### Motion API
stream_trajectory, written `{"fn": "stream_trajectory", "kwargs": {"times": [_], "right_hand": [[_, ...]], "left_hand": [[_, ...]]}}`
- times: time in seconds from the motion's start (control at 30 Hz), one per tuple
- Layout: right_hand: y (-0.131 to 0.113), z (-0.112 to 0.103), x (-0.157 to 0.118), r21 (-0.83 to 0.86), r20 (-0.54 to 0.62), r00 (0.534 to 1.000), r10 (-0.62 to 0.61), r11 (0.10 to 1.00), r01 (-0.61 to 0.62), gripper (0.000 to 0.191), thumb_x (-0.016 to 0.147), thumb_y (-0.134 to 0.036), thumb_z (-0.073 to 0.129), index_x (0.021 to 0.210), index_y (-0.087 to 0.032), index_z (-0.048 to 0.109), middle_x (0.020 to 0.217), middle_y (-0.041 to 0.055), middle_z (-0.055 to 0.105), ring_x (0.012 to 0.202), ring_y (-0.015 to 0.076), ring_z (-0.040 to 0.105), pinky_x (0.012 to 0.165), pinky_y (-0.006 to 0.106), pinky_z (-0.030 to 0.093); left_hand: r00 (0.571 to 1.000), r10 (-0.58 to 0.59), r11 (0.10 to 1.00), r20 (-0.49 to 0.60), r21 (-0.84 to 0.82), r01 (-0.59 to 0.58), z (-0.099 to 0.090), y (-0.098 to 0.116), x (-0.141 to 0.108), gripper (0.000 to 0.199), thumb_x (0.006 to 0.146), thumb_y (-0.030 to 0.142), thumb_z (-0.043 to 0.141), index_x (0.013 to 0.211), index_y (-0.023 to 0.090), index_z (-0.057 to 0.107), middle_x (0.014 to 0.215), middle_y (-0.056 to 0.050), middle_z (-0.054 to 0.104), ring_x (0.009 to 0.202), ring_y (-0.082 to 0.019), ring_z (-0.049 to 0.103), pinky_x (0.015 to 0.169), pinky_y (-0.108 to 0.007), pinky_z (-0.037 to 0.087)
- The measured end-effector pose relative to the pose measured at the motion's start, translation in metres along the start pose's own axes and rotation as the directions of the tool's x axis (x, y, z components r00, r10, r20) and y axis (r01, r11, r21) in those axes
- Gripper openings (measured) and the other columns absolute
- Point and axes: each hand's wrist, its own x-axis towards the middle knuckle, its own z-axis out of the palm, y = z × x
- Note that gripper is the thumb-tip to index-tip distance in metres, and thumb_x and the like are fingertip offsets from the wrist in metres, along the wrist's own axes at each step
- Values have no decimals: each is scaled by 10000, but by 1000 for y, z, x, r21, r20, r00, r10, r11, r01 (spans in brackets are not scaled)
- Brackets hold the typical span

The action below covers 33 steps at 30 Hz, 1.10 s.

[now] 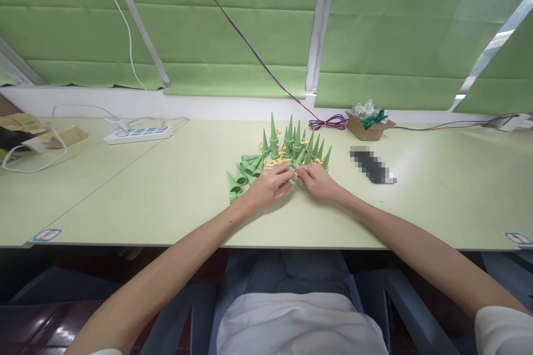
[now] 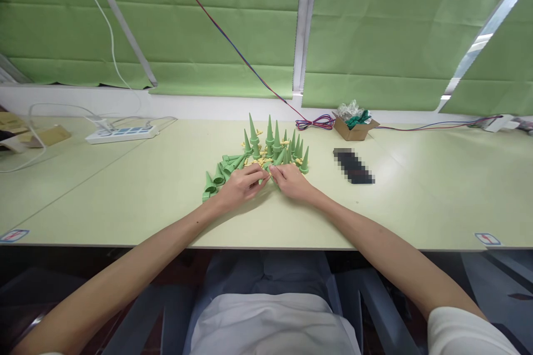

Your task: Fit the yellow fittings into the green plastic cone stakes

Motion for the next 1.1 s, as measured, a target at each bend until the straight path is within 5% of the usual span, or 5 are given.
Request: {"fn": "stream_trajectory", "kwargs": {"times": [1.1], "right_hand": [[3, 1, 0, -16, 34, 999, 22, 1000, -22, 579, 1012, -564, 267, 568, -207, 368, 511, -24, 413, 505, 115, 379, 584, 282, 311]], "left_hand": [[1000, 7, 1000, 6, 9, -7, 1, 3, 0, 134, 945, 113, 487, 873, 162, 590, 819, -43, 590, 691, -128, 547, 620, -233, 429]]}}
